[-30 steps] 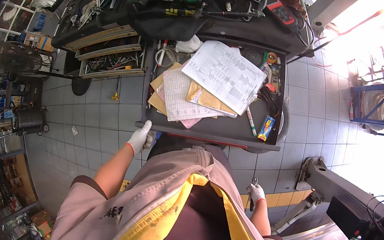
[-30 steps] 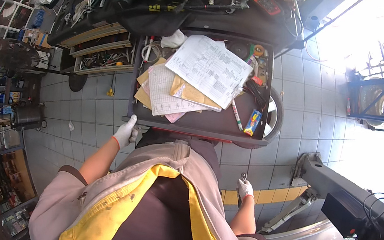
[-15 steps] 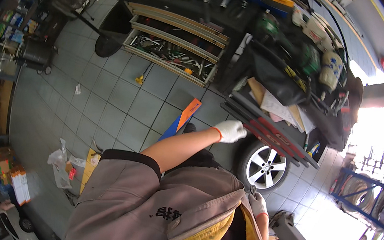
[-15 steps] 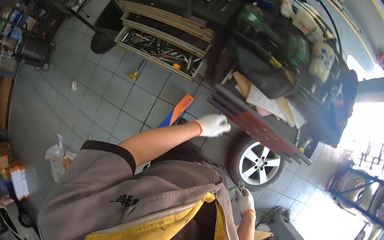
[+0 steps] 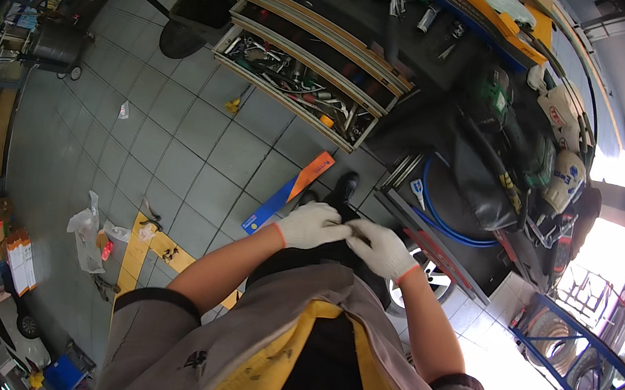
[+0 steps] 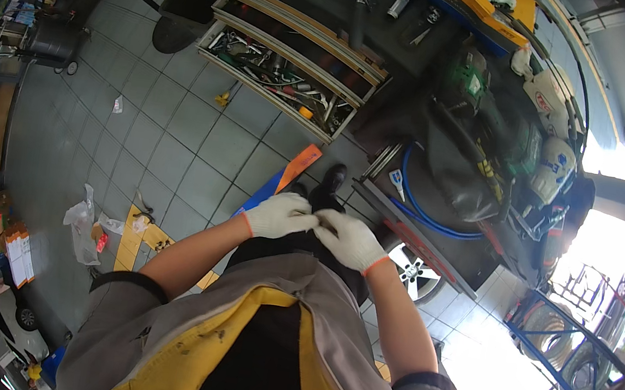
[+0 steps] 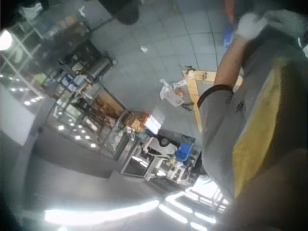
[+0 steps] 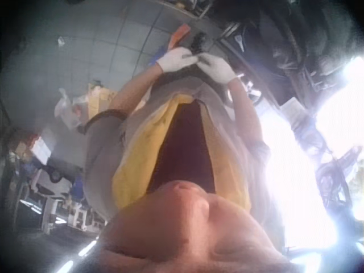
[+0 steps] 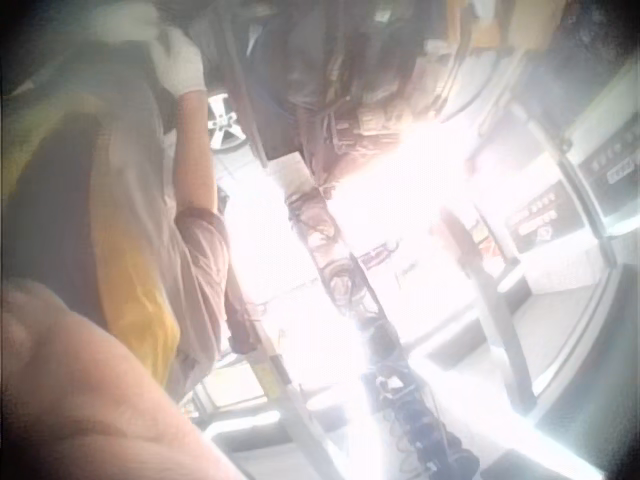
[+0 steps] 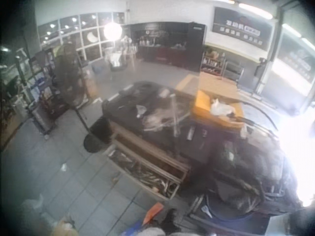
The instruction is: The person searches through multiple tool drawers, selects a ratchet and extension, then walks to a white car with its hood open. The person uses the ratchet to loosen and remove a bolt from the engine, then places the tool on the vehicle's front edge.
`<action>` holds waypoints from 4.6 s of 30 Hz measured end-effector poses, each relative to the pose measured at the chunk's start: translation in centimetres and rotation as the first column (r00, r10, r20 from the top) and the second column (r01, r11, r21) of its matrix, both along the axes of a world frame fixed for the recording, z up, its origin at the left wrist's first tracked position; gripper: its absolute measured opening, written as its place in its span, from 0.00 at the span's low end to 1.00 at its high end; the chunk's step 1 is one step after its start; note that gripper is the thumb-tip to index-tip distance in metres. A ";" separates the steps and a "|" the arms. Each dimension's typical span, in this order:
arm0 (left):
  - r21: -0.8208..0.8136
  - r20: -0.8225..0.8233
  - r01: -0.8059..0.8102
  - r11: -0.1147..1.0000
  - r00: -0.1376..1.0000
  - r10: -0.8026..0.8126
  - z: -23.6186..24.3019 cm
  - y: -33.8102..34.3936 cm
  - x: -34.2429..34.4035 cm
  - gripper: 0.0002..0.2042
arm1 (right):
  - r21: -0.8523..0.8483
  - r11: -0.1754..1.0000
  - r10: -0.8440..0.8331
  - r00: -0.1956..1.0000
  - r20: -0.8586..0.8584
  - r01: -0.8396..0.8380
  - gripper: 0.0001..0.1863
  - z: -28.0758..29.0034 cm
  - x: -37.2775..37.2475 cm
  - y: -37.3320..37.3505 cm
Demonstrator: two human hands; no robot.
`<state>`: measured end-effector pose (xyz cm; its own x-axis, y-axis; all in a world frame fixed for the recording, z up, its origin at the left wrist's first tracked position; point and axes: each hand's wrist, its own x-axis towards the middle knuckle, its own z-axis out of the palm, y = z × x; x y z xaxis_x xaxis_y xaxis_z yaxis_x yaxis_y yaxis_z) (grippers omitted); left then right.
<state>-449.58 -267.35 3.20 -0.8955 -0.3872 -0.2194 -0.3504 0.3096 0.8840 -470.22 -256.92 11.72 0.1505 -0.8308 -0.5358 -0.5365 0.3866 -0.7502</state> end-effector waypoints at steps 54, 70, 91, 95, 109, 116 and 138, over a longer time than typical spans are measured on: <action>0.035 0.882 -0.691 0.722 0.361 0.304 -6.1 -11.6 48.9 0.23 | 0.417 0.862 -0.070 0.883 -0.465 0.288 0.25 -29.3 15.9 -14.9; 0.100 0.834 -0.818 0.567 0.380 0.401 -8.1 -11.2 50.9 0.28 | 0.390 0.835 -0.194 0.871 -0.451 0.388 0.27 -28.2 16.0 -15.3; -0.028 0.600 -0.808 0.588 0.457 0.657 -8.2 -8.8 50.5 0.22 | 0.395 0.830 -0.197 0.869 -0.454 0.394 0.25 -29.1 15.8 -15.2; -0.070 0.547 -0.806 0.588 0.462 0.698 -8.2 -8.8 50.7 0.23 | 0.397 0.826 -0.202 0.867 -0.456 0.401 0.26 -29.1 15.9 -15.3; 0.079 0.650 -0.732 0.677 0.553 0.522 -7.3 -10.1 50.7 0.17 | 0.435 0.828 -0.151 0.887 -0.437 0.355 0.28 -30.3 15.1 -15.3; 0.169 0.807 -0.791 0.588 0.454 0.379 -7.5 -10.5 50.5 0.15 | 0.450 0.823 -0.134 0.888 -0.439 0.347 0.27 -30.3 14.9 -15.5; 0.163 0.827 -0.806 0.570 0.427 0.366 -5.9 -12.8 46.7 0.17 | 0.473 0.825 -0.135 0.919 -0.370 0.311 0.29 -30.0 13.8 -16.3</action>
<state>-402.84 -280.11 -2.67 0.0202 -0.3872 -0.9218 -0.7624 -0.6024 0.2363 -456.37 -273.18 -18.25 -0.2496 -0.4109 -0.8769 -0.5541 0.8032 -0.2187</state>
